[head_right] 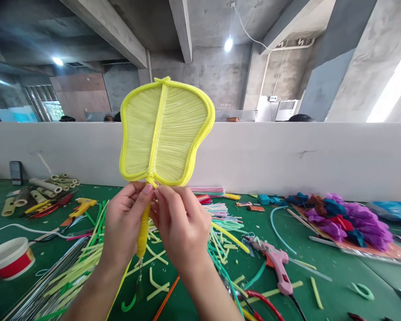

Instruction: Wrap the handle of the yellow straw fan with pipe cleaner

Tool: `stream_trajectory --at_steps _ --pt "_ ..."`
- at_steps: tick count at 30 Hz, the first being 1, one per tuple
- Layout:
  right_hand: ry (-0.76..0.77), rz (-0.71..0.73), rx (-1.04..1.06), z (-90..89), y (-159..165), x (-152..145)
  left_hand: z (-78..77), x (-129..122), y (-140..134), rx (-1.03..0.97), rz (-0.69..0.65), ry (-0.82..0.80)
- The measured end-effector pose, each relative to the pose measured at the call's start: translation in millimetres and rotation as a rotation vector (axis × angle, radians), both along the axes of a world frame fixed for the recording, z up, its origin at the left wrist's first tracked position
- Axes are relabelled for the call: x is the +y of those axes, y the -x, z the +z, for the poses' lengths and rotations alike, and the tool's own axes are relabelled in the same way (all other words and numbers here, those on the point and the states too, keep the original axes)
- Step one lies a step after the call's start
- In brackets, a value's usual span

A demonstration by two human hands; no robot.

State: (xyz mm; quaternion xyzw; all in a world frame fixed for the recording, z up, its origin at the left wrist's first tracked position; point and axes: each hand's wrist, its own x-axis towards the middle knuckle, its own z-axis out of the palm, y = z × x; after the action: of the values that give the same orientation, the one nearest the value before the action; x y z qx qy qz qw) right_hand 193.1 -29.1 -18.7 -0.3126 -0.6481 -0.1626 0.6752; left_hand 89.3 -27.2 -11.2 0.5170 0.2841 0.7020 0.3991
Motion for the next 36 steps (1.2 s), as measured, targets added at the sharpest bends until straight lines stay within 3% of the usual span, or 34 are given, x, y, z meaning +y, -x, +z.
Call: stream_trajectory --at_steps 3,7,10,19,21,25,27,34,36 --pt "-0.049 0.009 -0.009 -3.6 3 5 -0.9 2 3 0.101 0.1 -0.046" --pt "0.012 0.099 0.063 -4.2 5 8 -3.2 4 8 0.326 0.327 -0.157" --pt "0.017 0.157 0.124 -6.2 7 11 -3.8 6 10 0.414 0.392 -0.182" --pt "0.041 0.171 0.188 -7.3 4 26 -4.7 4 8 0.379 0.301 -0.144" --pt "0.073 0.177 0.163 -2.7 0 23 -3.7 3 8 0.293 0.176 -0.092" --pt "0.227 0.223 0.141 7.7 -9 12 0.0 1 11 0.068 -0.231 0.057" --pt "0.281 0.253 0.138 12.2 -12 5 1.7 0 11 0.017 -0.335 0.08" --pt "0.248 0.194 0.097 21.8 -17 -12 3.3 -8 8 0.062 -0.213 0.096" --pt "0.228 0.153 0.086 22.3 -17 -13 1.3 -8 6 0.117 -0.117 0.06"
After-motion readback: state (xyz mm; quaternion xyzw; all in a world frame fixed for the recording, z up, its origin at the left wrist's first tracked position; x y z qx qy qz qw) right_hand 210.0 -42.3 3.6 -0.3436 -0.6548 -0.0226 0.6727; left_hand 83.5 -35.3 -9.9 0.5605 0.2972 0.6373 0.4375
